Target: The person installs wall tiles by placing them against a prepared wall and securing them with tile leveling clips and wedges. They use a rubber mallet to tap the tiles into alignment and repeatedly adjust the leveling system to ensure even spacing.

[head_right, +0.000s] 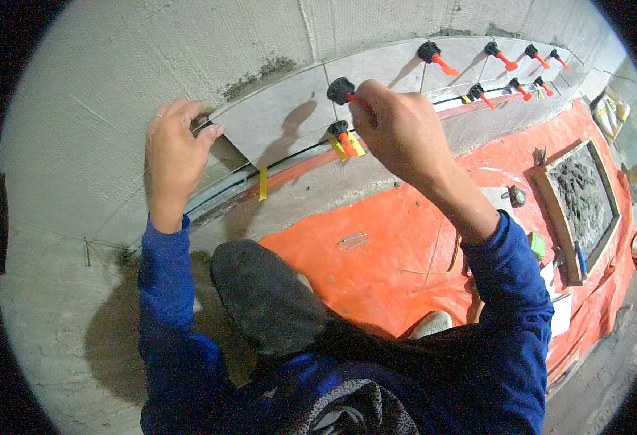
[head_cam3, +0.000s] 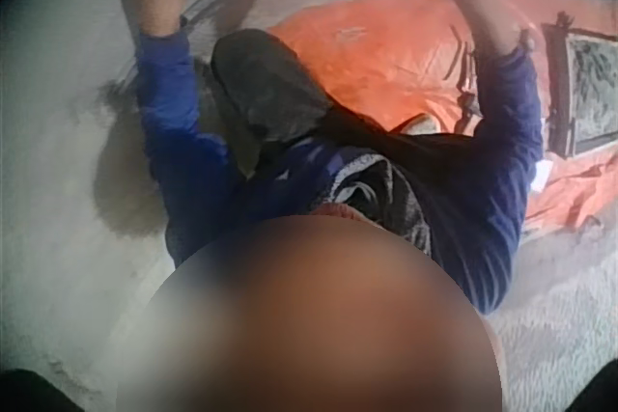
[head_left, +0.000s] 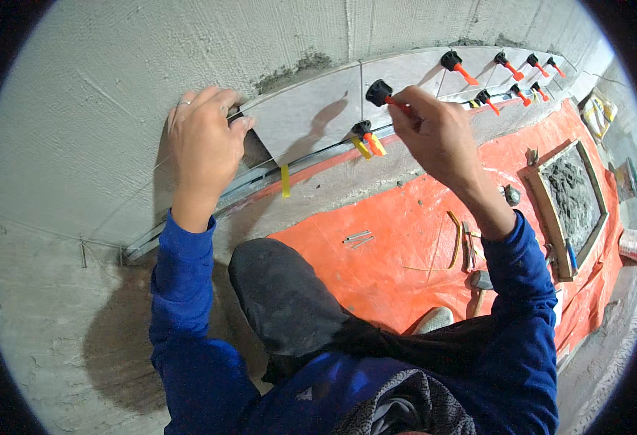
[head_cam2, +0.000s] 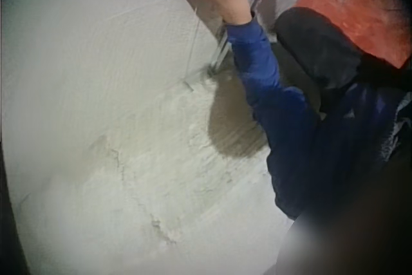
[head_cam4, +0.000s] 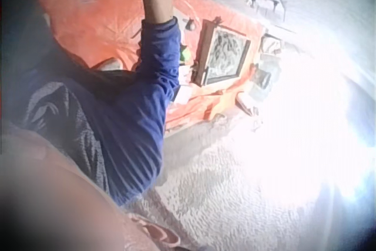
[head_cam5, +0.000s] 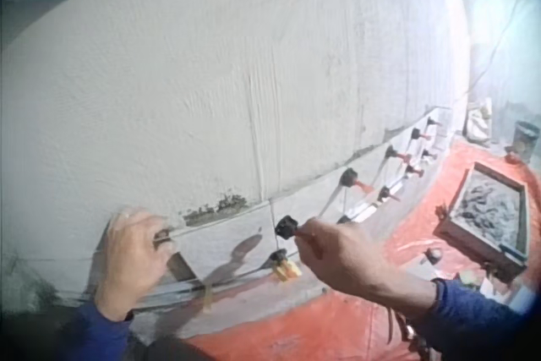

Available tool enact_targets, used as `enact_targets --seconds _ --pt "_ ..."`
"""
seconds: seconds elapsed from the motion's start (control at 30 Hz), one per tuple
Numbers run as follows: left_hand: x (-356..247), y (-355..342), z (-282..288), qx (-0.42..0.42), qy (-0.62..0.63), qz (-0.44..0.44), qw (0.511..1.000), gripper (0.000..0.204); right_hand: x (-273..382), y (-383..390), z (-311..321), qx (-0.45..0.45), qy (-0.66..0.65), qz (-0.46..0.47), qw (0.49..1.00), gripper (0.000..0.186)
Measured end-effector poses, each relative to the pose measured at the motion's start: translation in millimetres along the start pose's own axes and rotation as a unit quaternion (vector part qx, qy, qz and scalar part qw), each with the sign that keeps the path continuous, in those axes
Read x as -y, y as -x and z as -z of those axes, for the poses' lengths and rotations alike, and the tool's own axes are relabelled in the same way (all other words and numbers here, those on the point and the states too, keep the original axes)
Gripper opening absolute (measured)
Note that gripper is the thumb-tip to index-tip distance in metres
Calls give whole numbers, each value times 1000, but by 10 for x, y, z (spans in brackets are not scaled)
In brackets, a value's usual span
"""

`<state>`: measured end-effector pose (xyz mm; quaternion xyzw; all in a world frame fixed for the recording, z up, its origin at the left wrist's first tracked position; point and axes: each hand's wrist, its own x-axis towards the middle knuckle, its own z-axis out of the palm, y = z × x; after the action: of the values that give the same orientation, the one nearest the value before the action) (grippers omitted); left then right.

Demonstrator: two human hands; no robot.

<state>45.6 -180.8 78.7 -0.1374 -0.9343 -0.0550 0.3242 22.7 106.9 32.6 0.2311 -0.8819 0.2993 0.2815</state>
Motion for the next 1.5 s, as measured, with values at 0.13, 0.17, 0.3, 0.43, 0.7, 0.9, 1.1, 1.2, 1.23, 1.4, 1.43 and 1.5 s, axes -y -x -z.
enact_targets --seconds 0.13,0.17,0.3,0.43,0.7,0.9,1.1,1.2,1.23,1.4,1.43,1.5 --pt "-33 9 -56 -20 -28 30 999 28 -51 -11 -82 -21 -5 16 1000 12" --pt "-33 10 -60 -35 -15 21 999 28 -56 -11 -92 -12 -7 13 1000 12" --pt "-29 13 -79 -48 12 26 998 27 -37 -22 -118 -23 -4 16 1000 15" --pt "-25 25 -86 -49 7 31 998 27 -6 -36 -120 -27 -3 9 1000 17" --pt "-6 30 -83 -56 26 20 998 27 40 -53 -191 -39 28 16 999 21" --pt "-13 39 -84 -61 17 12 998 26 47 -155 -305 -55 29 17 998 19" --pt "9 51 -72 -54 24 13 998 26 86 -194 -249 -18 4 -16 1000 20" --pt "-8 60 -78 -60 8 11 998 28 99 -159 -176 7 -32 -33 999 20" --pt "-17 64 -80 -62 10 14 998 28 98 -152 -161 12 -47 -39 998 20" --pt "-60 113 -78 -94 66 23 993 29 42 -164 -162 12 -69 -48 996 19" --pt "-72 144 -89 -121 92 34 988 28 27 -165 -174 8 -61 -43 997 18" --pt "-92 268 -88 -184 113 58 975 25 7 -167 -204 5 -49 -34 998 17"
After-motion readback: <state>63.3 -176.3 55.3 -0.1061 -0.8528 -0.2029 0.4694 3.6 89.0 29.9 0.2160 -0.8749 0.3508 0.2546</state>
